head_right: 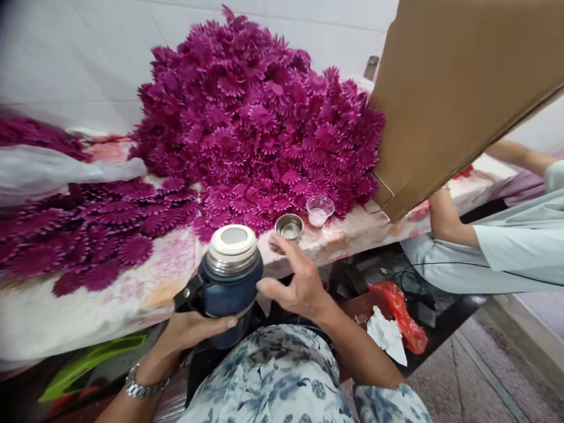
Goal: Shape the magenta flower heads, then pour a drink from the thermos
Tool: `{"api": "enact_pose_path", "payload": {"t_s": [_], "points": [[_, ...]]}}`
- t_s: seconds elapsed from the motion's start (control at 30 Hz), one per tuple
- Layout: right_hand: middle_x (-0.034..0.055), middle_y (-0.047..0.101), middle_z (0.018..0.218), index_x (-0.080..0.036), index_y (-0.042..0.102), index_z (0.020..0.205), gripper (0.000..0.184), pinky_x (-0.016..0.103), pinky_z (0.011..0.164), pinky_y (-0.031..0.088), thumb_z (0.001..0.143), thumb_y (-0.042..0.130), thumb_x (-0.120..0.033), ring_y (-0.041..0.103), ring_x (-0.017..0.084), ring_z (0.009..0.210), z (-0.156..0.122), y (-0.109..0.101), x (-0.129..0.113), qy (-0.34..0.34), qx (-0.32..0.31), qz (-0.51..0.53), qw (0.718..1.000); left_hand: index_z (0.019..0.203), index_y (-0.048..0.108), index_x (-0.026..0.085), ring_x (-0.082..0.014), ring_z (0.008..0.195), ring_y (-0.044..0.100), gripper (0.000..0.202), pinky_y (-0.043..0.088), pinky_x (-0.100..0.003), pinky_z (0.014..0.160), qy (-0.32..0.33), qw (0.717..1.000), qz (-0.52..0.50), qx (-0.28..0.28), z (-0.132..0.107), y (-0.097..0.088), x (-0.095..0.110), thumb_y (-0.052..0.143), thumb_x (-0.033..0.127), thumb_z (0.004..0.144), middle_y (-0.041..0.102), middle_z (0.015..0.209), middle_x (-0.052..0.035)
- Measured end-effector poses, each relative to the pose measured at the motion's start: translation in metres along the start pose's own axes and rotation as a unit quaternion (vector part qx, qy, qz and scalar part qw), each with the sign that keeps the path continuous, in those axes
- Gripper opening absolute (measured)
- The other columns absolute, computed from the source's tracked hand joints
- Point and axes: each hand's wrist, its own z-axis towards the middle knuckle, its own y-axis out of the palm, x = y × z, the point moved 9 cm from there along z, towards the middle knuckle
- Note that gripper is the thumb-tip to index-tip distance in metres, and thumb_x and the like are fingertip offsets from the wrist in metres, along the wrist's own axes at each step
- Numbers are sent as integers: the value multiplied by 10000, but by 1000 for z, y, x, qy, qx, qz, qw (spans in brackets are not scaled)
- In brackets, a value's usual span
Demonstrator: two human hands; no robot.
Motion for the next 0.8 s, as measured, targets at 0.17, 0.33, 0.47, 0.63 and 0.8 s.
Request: {"api": "enact_pose_path", "payload": {"t_s": [0.17, 0.33, 0.47, 0.63, 0.8], "points": [[32, 637, 846, -201, 573, 1104, 263, 292, 716, 527, 851, 535, -263, 615, 136, 739, -18, -41, 41, 29, 119, -130, 984, 1391, 339, 164, -315, 1173, 550, 939, 457, -449, 996, -23, 997, 17, -69, 9, 11, 3, 803, 329, 590, 552, 1305, -148], [38, 627, 834, -181, 576, 1081, 244, 292, 680, 520, 849, 539, -245, 594, 138, 707, -20, -47, 60, 32, 132, -173, 976, 1409, 294, 174, -292, 1159, 559, 945, 459, -406, 992, -109, 987, 58, -101, 10, 13, 0, 784, 330, 616, 542, 1316, -131], [51, 628, 860, -178, 565, 1117, 271, 309, 674, 520, 855, 525, -238, 575, 143, 687, -15, -46, 63, 12, 130, -185, 974, 1394, 319, 191, -285, 1106, 589, 928, 470, -402, 975, -146, 979, 96, -102, 11, 9, 2, 782, 316, 599, 579, 1271, -101], [102, 651, 1008, -178, 482, 1263, 430, 385, 798, 526, 851, 556, -279, 611, 201, 848, -4, -41, 67, -13, 105, -221, 969, 1400, 315, 216, -297, 1127, 573, 934, 467, -406, 972, -175, 970, 127, -115, 13, 8, 2, 781, 360, 602, 556, 1298, -99], [193, 558, 1245, -130, 293, 1403, 793, 498, 939, 479, 768, 657, -435, 551, 302, 1124, 11, -27, 74, -16, 72, -228, 971, 1404, 301, 192, -320, 1146, 556, 966, 472, -424, 959, -188, 967, 138, -102, 16, 7, -1, 782, 408, 594, 559, 1284, -125]]}}
